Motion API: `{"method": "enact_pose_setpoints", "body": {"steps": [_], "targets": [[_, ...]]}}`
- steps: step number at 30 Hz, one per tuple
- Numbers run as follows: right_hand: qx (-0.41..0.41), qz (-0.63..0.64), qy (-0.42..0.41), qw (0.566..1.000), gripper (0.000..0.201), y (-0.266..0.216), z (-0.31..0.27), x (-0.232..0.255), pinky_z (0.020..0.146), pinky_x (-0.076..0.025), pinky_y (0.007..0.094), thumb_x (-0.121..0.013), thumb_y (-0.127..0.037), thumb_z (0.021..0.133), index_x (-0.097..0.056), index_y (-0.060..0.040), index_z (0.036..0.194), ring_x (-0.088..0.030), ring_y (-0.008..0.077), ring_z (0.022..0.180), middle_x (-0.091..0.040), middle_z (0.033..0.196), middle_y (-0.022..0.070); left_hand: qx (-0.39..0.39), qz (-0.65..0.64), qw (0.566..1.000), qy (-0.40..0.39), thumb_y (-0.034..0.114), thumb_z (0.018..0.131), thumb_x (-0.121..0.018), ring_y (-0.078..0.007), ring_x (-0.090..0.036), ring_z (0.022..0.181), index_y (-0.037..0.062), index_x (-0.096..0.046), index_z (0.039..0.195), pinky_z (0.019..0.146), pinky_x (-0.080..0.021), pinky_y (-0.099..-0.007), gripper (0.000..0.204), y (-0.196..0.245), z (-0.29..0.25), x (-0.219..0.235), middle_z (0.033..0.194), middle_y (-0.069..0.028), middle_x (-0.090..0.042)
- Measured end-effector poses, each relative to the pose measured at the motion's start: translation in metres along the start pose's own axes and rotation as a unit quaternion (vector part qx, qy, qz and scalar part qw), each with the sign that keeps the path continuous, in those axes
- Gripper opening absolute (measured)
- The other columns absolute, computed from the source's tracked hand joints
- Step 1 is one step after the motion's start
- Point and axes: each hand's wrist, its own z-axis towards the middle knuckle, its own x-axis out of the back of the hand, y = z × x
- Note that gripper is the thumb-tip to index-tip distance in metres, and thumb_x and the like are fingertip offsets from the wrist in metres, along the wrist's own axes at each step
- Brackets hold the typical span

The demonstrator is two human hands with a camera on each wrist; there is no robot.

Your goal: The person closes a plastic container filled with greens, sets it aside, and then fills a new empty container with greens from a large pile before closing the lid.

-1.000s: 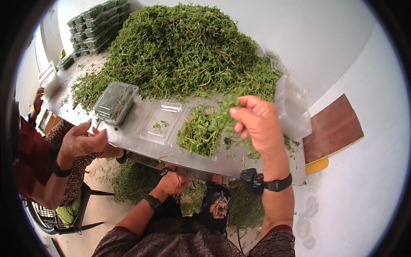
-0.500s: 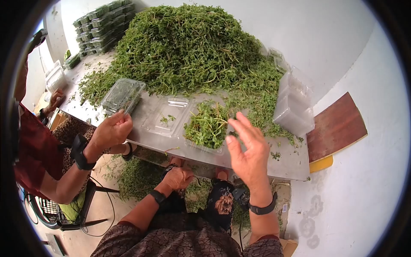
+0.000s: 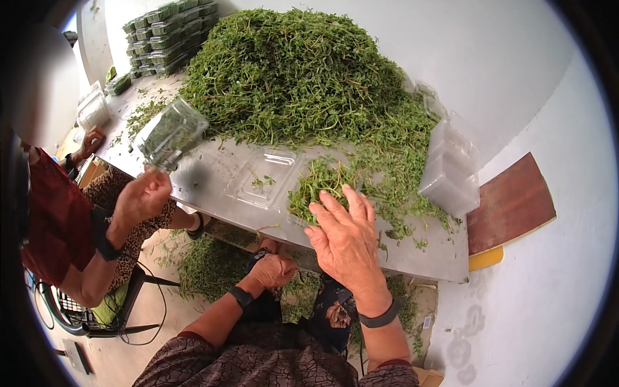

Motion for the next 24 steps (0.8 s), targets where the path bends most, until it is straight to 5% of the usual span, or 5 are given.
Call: {"method": "enact_pose_setpoints", "body": {"steps": [6,15,24], "targets": [[-0.015,0.014,-0.012,1.0,0.032,-0.001,0.001,-0.01,0.104,-0.032,0.0523,-0.066,-0.023,0.082,-0.066,-0.0043,0.109,-0.049,0.039,0.116,-0.061,0.119,0.0142,0.018,0.01,0.999,-0.025,0.02,0.081,-0.059,-0.0335,-0.065,0.078,0.0069,-0.061,0.078,0.067,-0.054,-0.0437,0.013,0.004,0.0,0.005,0.083,-0.0108,-0.065],[-0.009,0.014,-0.016,1.0,0.034,-0.005,-0.009,0.002,0.104,-0.032,0.0531,-0.066,-0.019,0.083,-0.066,-0.0084,0.114,-0.048,0.0396,0.119,-0.054,0.133,0.0146,0.031,0.028,0.998,-0.046,0.024,0.084,-0.057,-0.0334,-0.065,0.08,0.0093,-0.063,0.082,0.071,-0.053,-0.0437,0.016,0.005,-0.001,0.008,0.084,-0.0108,-0.065],[-0.028,0.03,0.091,0.995,0.034,-0.001,-0.024,0.008,0.105,-0.034,0.049,-0.059,-0.02,0.088,-0.064,-0.0034,0.118,-0.049,0.0378,0.121,-0.052,0.134,0.019,0.019,-0.003,1.0,0.006,0.025,0.083,-0.058,-0.0341,-0.064,0.079,0.0105,-0.063,0.082,0.068,-0.053,-0.0454,0.016,-0.004,-0.007,0.004,0.086,-0.0094,-0.065]]}}
